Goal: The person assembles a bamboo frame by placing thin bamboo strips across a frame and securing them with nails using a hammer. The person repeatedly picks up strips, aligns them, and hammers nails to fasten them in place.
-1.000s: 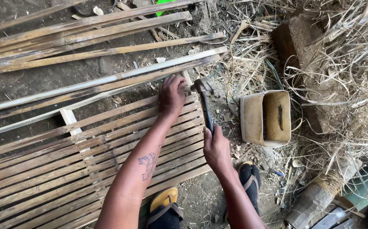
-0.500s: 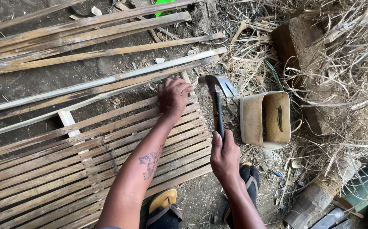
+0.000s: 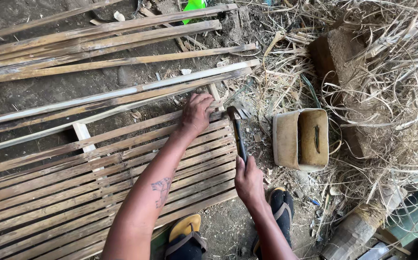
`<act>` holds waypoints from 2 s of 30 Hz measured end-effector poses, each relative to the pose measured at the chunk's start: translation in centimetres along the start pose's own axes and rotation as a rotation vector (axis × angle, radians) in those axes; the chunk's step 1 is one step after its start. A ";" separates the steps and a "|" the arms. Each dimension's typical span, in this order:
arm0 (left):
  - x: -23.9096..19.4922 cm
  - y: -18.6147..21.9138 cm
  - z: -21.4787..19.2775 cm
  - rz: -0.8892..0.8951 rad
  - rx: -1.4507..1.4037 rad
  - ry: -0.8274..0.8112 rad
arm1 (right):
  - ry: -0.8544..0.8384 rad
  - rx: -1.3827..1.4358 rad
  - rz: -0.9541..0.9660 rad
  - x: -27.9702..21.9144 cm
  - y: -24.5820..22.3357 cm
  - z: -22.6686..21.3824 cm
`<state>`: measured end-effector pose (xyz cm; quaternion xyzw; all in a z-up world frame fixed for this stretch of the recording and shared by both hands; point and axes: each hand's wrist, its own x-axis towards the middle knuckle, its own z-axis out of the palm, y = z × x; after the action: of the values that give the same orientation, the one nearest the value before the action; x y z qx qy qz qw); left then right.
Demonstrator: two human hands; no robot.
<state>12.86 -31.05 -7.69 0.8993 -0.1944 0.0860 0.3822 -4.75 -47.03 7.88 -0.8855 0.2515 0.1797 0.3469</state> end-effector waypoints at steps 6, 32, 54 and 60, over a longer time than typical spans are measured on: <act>-1.1 0.2 1.0 -0.018 0.058 0.023 | 0.077 0.015 -0.115 0.2 2.1 1.9; 0.4 3.2 -2.3 -0.433 -0.190 -0.171 | 0.186 -0.129 -0.270 2.1 -2.7 -2.9; 5.3 20.8 7.7 0.539 -0.219 -0.382 | 0.573 1.001 0.117 -1.6 9.3 -5.4; 8.2 28.0 19.8 0.383 0.688 -0.989 | 0.620 1.103 0.203 -1.6 11.7 -8.0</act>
<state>8.77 -65.39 -0.59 0.8534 -0.4668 -0.2155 -0.0862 -11.52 -59.55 8.07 -0.5595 0.4782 -0.2089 0.6439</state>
